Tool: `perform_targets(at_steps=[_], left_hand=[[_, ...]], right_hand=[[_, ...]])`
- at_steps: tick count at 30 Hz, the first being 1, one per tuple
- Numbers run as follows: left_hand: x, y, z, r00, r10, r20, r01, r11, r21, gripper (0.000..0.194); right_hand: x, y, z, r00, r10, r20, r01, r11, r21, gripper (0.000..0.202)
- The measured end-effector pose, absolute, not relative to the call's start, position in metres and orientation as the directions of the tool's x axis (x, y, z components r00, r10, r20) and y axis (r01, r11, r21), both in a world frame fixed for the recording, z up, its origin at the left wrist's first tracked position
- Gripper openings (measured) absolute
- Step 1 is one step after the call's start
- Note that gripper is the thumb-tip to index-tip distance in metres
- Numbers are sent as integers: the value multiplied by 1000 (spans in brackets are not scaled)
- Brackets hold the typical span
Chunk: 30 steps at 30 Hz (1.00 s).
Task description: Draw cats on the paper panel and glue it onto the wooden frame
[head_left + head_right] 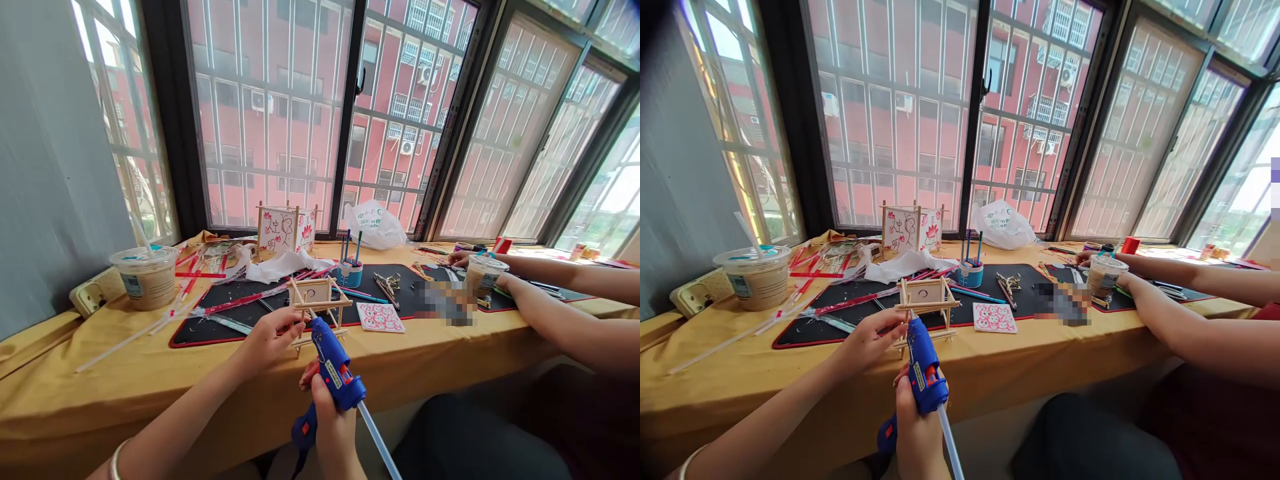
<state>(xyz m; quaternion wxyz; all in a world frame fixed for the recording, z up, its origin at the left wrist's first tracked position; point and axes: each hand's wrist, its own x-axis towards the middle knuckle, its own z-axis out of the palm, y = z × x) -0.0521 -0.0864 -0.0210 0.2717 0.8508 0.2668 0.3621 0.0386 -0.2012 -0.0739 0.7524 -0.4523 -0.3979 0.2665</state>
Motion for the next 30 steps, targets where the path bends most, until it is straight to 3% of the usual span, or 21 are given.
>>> perform_targets(at_steps=[9, 21, 30], left_hand=[[-52, -89, -18, 641, 666, 382, 270, -661, 700, 35], [-51, -89, -17, 638, 669, 381, 277, -662, 696, 34], [-52, -89, -19, 648, 664, 373, 291, -668, 684, 37]], right_hand=[[39, -197, -79, 553, 776, 303, -68, 405, -912, 13], [44, -191, -89, 589, 723, 361, 68, 401, -914, 24], [35, -193, -85, 650, 693, 312, 73, 351, -934, 28]])
